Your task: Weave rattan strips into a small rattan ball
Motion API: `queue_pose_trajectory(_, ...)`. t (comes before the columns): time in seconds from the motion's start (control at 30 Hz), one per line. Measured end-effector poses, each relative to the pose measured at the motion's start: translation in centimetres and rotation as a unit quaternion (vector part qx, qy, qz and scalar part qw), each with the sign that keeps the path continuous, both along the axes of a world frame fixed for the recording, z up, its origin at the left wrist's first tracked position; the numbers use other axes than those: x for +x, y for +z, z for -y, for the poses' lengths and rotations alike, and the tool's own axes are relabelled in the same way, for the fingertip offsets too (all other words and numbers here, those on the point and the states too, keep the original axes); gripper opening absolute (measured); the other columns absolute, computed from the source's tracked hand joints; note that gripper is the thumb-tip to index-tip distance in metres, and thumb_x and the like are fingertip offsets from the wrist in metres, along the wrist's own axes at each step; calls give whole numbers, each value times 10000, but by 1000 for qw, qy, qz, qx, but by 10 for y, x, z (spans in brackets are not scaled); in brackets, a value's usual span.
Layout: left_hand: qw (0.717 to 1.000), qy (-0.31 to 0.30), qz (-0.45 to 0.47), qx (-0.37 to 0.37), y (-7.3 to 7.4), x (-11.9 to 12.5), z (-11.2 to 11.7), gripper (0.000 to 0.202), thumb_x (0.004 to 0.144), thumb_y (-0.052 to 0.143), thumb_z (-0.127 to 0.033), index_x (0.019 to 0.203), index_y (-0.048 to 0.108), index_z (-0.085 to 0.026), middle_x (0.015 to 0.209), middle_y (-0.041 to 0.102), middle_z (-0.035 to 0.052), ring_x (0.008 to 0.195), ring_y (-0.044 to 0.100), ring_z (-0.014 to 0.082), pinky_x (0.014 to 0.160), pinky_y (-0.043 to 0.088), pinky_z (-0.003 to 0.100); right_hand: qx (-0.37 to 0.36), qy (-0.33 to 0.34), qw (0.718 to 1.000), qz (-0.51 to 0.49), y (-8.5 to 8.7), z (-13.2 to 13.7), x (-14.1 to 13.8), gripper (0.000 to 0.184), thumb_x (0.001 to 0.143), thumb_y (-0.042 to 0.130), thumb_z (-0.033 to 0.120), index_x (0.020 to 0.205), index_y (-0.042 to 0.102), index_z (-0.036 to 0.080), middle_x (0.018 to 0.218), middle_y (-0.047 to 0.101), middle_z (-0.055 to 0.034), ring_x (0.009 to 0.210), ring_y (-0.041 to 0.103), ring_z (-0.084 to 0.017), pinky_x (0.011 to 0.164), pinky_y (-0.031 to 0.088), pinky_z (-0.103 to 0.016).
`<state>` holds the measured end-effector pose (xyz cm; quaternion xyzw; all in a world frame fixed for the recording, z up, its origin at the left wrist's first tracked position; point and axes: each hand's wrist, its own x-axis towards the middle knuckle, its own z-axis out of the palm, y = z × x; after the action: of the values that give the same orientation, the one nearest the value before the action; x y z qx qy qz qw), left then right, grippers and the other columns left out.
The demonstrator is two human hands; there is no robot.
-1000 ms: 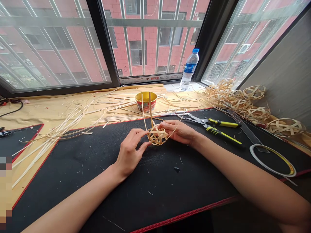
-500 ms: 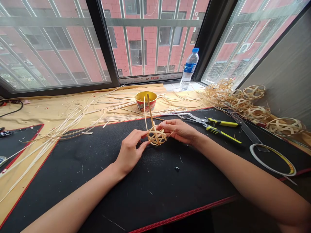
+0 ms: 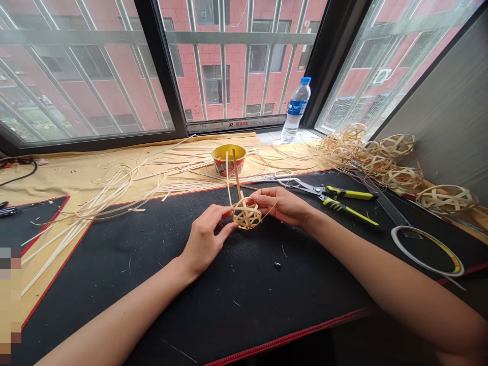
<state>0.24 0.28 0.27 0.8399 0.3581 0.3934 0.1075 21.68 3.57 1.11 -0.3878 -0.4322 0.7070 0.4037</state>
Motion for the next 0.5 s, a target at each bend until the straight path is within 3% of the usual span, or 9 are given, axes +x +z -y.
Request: queue_pose_trajectory(0.5, 999, 10, 26, 23, 2, 2, 3, 274, 812, 603, -85, 1058, 549, -191, 876, 623, 22, 746, 616, 127, 704, 522, 257, 12, 10, 1000, 10, -1, 0, 2, 258, 624, 816, 346, 699, 705, 124, 827, 704, -62, 780, 655, -146, 822, 522, -313)
